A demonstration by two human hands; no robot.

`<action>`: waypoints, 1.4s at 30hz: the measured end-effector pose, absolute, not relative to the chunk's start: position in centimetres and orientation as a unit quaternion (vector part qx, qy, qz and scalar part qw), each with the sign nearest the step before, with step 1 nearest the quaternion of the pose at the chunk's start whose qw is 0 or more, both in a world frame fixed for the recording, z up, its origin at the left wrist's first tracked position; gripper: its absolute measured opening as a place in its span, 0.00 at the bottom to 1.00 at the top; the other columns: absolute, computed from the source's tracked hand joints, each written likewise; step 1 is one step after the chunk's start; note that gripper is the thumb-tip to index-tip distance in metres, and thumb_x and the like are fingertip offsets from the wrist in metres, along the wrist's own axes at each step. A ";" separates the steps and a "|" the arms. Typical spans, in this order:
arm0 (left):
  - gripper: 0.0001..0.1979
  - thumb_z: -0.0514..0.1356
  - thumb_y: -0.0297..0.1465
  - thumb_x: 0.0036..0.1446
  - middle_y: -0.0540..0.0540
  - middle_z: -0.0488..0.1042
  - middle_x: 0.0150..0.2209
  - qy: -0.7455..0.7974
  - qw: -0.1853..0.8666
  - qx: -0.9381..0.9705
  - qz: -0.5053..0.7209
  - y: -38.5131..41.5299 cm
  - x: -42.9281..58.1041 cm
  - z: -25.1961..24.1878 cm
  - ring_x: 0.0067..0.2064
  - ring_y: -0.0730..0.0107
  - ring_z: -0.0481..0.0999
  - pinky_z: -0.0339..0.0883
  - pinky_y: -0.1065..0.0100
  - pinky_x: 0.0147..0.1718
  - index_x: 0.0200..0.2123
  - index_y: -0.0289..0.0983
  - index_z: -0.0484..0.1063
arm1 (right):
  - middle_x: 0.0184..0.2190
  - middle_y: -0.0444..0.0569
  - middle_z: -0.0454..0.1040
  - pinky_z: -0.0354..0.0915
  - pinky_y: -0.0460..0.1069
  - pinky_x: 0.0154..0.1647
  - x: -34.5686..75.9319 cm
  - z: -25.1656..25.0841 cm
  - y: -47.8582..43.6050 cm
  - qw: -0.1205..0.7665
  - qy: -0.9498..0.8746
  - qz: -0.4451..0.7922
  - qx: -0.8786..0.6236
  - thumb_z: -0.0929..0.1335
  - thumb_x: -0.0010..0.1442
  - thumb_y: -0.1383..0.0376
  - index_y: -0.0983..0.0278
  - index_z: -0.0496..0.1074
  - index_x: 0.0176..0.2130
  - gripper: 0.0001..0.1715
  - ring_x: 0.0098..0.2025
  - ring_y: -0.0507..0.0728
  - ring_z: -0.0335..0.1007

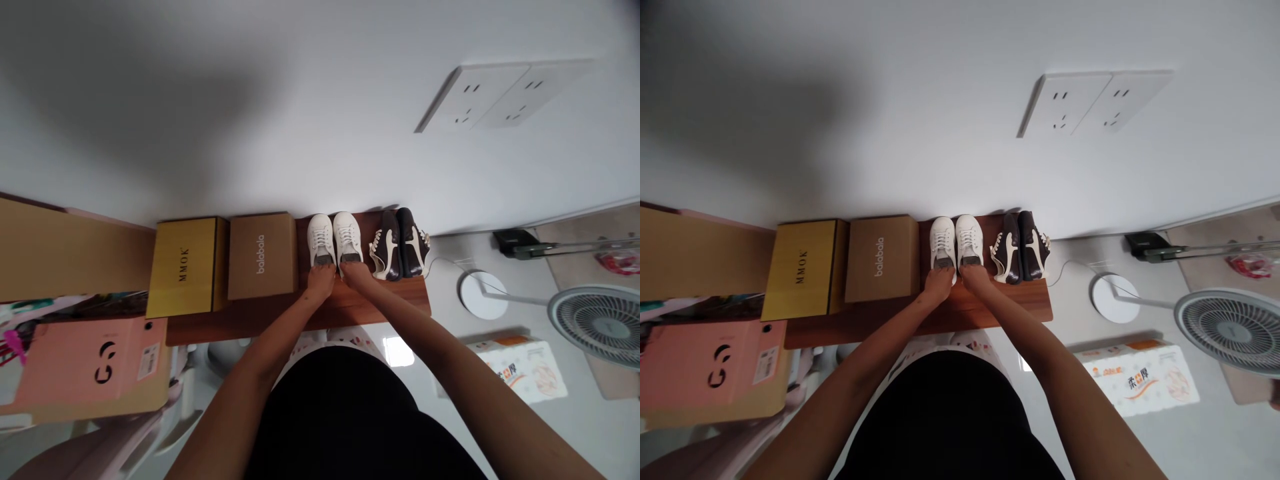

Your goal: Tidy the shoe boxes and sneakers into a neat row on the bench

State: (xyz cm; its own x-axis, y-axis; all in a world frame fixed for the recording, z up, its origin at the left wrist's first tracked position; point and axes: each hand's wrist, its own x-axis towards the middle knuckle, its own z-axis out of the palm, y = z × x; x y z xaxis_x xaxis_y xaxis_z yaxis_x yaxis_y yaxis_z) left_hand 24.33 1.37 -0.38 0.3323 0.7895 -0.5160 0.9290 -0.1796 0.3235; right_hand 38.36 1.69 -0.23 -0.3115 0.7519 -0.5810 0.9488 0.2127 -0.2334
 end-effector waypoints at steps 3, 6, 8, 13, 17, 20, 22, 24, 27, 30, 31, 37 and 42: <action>0.13 0.54 0.26 0.65 0.29 0.77 0.48 0.564 0.280 0.767 -0.124 1.2 24.2 -0.2 0.55 0.49 0.75 0.60 0.57 0.56 0.50 0.31 0.72 | 0.51 0.66 0.75 0.66 0.55 0.54 38.2 -0.2 1.4 0.159 0.765 -0.266 0.565 0.65 0.66 0.69 0.70 0.73 0.50 0.14 0.53 0.65 0.72; 0.14 0.58 0.30 0.64 0.29 0.76 0.49 0.580 0.242 0.767 -0.126 0.9 24.4 0.6 0.55 0.48 0.73 0.61 0.57 0.56 0.51 0.31 0.69 | 0.53 0.66 0.73 0.64 0.57 0.55 38.9 0.0 0.4 0.107 0.761 -0.239 0.594 0.68 0.64 0.64 0.69 0.72 0.51 0.17 0.55 0.67 0.69; 0.16 0.59 0.33 0.64 0.30 0.74 0.50 0.592 0.226 0.767 -0.103 0.8 25.0 1.2 0.56 0.47 0.72 0.62 0.56 0.56 0.52 0.32 0.68 | 0.53 0.64 0.72 0.63 0.57 0.55 40.4 0.1 -0.7 0.044 0.750 -0.230 0.619 0.68 0.65 0.60 0.68 0.71 0.53 0.20 0.54 0.67 0.68; 0.16 0.60 0.33 0.63 0.37 0.72 0.51 0.556 0.319 0.767 0.016 -0.4 29.0 1.2 0.56 0.53 0.71 0.63 0.54 0.57 0.53 0.36 0.67 | 0.48 0.60 0.74 0.63 0.57 0.56 47.5 -0.5 -4.0 -0.139 0.689 -0.227 0.674 0.66 0.67 0.58 0.65 0.73 0.52 0.18 0.52 0.65 0.68; 0.22 0.62 0.31 0.60 0.38 0.72 0.54 0.528 0.437 0.725 0.068 -1.9 33.6 -0.6 0.58 0.56 0.71 0.64 0.56 0.58 0.57 0.36 0.65 | 0.45 0.59 0.74 0.63 0.61 0.56 53.6 -2.1 -6.3 -0.233 0.593 -0.180 0.749 0.66 0.65 0.54 0.64 0.72 0.50 0.19 0.50 0.66 0.68; 0.27 0.65 0.32 0.58 0.34 0.71 0.56 0.549 0.465 0.693 0.049 -2.4 36.3 -2.2 0.60 0.54 0.70 0.64 0.57 0.58 0.59 0.33 0.63 | 0.47 0.62 0.72 0.62 0.63 0.56 56.8 -3.7 -7.4 -0.248 0.531 -0.116 0.802 0.67 0.63 0.48 0.66 0.68 0.53 0.29 0.52 0.68 0.66; 0.28 0.66 0.33 0.58 0.32 0.71 0.56 0.568 0.462 0.681 0.027 -2.3 37.5 -3.1 0.60 0.53 0.70 0.64 0.58 0.58 0.59 0.31 0.64 | 0.48 0.64 0.71 0.62 0.63 0.57 58.2 -4.8 -7.7 -0.236 0.519 -0.108 0.815 0.66 0.62 0.43 0.68 0.67 0.54 0.35 0.53 0.69 0.65; 0.26 0.66 0.33 0.58 0.32 0.72 0.55 0.579 0.452 0.678 0.003 -1.9 38.3 -3.9 0.59 0.53 0.71 0.64 0.59 0.57 0.56 0.30 0.66 | 0.48 0.64 0.71 0.63 0.63 0.55 59.1 -5.9 -7.7 -0.220 0.529 -0.134 0.809 0.66 0.60 0.39 0.67 0.68 0.53 0.38 0.53 0.69 0.65; 0.21 0.67 0.34 0.58 0.33 0.75 0.52 0.582 0.437 0.685 -0.028 -1.2 38.8 -4.6 0.57 0.53 0.74 0.66 0.60 0.55 0.52 0.30 0.70 | 0.41 0.58 0.72 0.66 0.60 0.50 59.9 -7.1 -7.0 -0.198 0.548 -0.196 0.789 0.67 0.57 0.36 0.65 0.70 0.44 0.36 0.46 0.66 0.67; 0.17 0.68 0.35 0.57 0.35 0.77 0.50 0.568 0.429 0.701 -0.048 -0.6 38.9 -4.7 0.54 0.53 0.76 0.68 0.61 0.52 0.47 0.32 0.74 | 0.33 0.51 0.70 0.66 0.55 0.42 60.4 -7.5 -6.1 -0.177 0.557 -0.247 0.773 0.67 0.55 0.34 0.61 0.67 0.32 0.33 0.38 0.61 0.67; 0.16 0.68 0.35 0.57 0.36 0.78 0.48 0.560 0.428 0.707 -0.053 -0.5 38.9 -4.7 0.53 0.53 0.76 0.68 0.61 0.51 0.46 0.33 0.74 | 0.31 0.49 0.69 0.66 0.54 0.41 60.5 -7.5 -5.8 -0.173 0.560 -0.260 0.768 0.67 0.55 0.34 0.60 0.65 0.30 0.33 0.36 0.60 0.66; 0.10 0.64 0.34 0.61 0.39 0.80 0.44 0.499 0.429 0.751 -0.061 -0.1 38.9 -3.3 0.50 0.54 0.79 0.69 0.62 0.48 0.43 0.35 0.74 | 0.28 0.49 0.69 0.64 0.52 0.38 60.8 -5.2 -4.7 -0.116 0.619 -0.233 0.741 0.68 0.58 0.38 0.58 0.61 0.27 0.29 0.35 0.60 0.66; 0.13 0.60 0.34 0.65 0.38 0.79 0.48 0.460 0.404 0.783 -0.108 0.5 39.6 -1.0 0.53 0.54 0.78 0.69 0.61 0.51 0.51 0.36 0.70 | 0.34 0.53 0.76 0.60 0.51 0.37 60.1 -2.4 -4.1 0.011 0.685 -0.169 0.708 0.70 0.61 0.49 0.61 0.68 0.32 0.18 0.38 0.61 0.71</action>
State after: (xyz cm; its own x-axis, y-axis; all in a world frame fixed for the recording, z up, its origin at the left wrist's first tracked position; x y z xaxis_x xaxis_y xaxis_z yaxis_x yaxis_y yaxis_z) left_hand 39.61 0.54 -1.00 0.5527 0.6341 -0.5407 0.8083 -0.2499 0.5332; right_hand 60.13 -4.14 -2.43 0.0028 0.9669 -0.2553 0.9745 -0.0600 -0.2164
